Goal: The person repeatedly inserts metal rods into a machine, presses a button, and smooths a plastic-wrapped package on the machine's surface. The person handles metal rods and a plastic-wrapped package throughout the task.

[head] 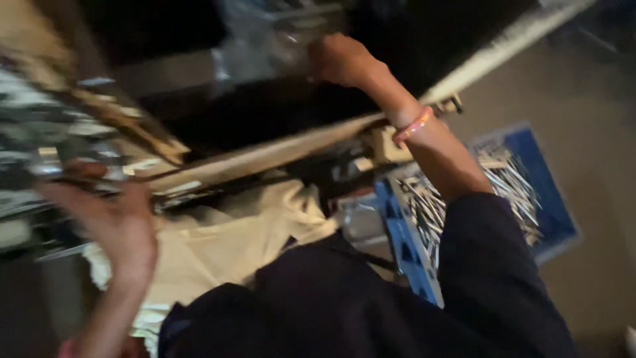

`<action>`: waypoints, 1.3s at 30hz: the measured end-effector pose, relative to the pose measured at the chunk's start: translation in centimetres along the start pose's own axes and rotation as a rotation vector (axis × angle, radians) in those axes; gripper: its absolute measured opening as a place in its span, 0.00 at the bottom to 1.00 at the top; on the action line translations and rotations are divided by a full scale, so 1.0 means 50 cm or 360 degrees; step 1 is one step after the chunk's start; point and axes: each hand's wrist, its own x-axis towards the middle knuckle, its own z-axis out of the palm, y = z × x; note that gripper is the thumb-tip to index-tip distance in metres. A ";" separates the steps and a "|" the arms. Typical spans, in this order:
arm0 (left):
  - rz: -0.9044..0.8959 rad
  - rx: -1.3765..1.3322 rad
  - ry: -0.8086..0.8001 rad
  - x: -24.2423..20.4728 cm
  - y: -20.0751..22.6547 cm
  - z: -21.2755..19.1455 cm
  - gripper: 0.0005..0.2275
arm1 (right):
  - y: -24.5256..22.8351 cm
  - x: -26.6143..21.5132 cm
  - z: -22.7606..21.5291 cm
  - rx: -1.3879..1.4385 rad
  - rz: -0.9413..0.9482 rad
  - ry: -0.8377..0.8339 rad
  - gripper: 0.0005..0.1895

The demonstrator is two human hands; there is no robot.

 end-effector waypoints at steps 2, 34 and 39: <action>0.0081 0.0018 -0.0006 -0.004 -0.005 0.002 0.39 | 0.068 -0.120 0.033 -0.0280 -0.0048 -0.0118 0.17; 0.0239 0.0563 -0.1241 -0.102 0.228 0.687 0.46 | 0.417 -0.793 0.045 -0.0232 0.1667 -0.0079 0.22; 0.0446 0.0772 -0.1648 -0.059 0.271 0.708 0.43 | 0.394 -0.793 -0.021 -0.0186 0.1564 0.0090 0.22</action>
